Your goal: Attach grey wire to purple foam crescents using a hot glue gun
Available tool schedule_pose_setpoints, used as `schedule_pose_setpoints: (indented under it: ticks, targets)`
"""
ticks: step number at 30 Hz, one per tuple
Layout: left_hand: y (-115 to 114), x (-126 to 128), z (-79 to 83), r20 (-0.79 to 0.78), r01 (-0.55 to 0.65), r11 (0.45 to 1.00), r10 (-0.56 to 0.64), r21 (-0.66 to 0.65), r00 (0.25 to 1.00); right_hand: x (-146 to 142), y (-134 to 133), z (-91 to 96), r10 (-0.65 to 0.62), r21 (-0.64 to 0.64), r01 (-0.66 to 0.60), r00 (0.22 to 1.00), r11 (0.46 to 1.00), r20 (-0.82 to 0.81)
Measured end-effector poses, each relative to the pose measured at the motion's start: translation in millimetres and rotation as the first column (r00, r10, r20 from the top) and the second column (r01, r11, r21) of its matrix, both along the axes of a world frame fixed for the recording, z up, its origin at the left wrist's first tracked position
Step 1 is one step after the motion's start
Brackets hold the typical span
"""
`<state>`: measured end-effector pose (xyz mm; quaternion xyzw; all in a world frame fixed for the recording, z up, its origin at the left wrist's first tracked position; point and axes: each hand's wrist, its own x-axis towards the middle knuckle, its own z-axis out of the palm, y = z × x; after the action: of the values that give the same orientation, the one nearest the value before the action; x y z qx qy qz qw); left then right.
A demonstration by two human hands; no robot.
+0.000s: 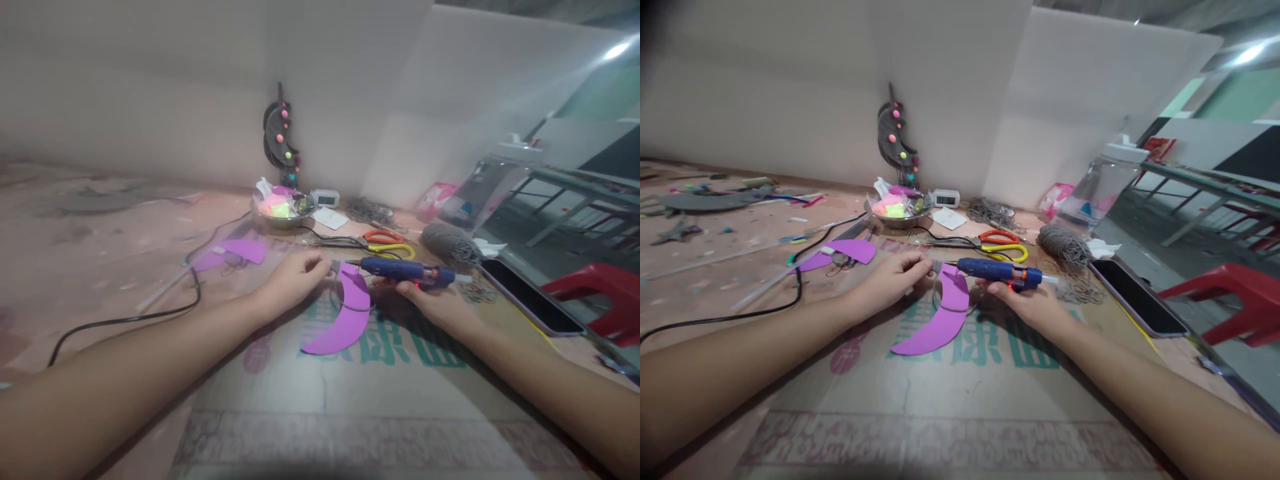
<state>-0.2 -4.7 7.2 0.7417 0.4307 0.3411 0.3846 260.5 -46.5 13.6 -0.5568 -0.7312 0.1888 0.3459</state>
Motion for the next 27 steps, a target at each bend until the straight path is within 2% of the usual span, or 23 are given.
schedule_pose_setpoints:
  ticks: [5,12,21,27]
  targets:
    - [0.6,-0.5,-1.0,-0.019,0.002,1.000,-0.002,0.022,1.000,-1.0,-5.3,0.6,0.014,-0.014,-0.013,0.995,1.000,0.095]
    - [0.7,0.0,-2.5,-0.034,0.011,1.000,-0.010,0.028,0.999,-10.5,-3.9,7.1,0.123,0.078,-0.134,0.984,0.988,0.126]
    - [2.6,0.2,-5.4,-0.012,0.019,0.999,-0.019,0.026,1.000,-6.4,-0.3,-1.2,0.080,0.139,-0.100,0.987,0.985,0.140]
    - [1.6,0.8,-5.5,-0.009,0.029,0.999,-0.029,0.013,1.000,-6.2,0.3,-2.0,0.091,0.102,-0.108,0.983,0.989,0.163]
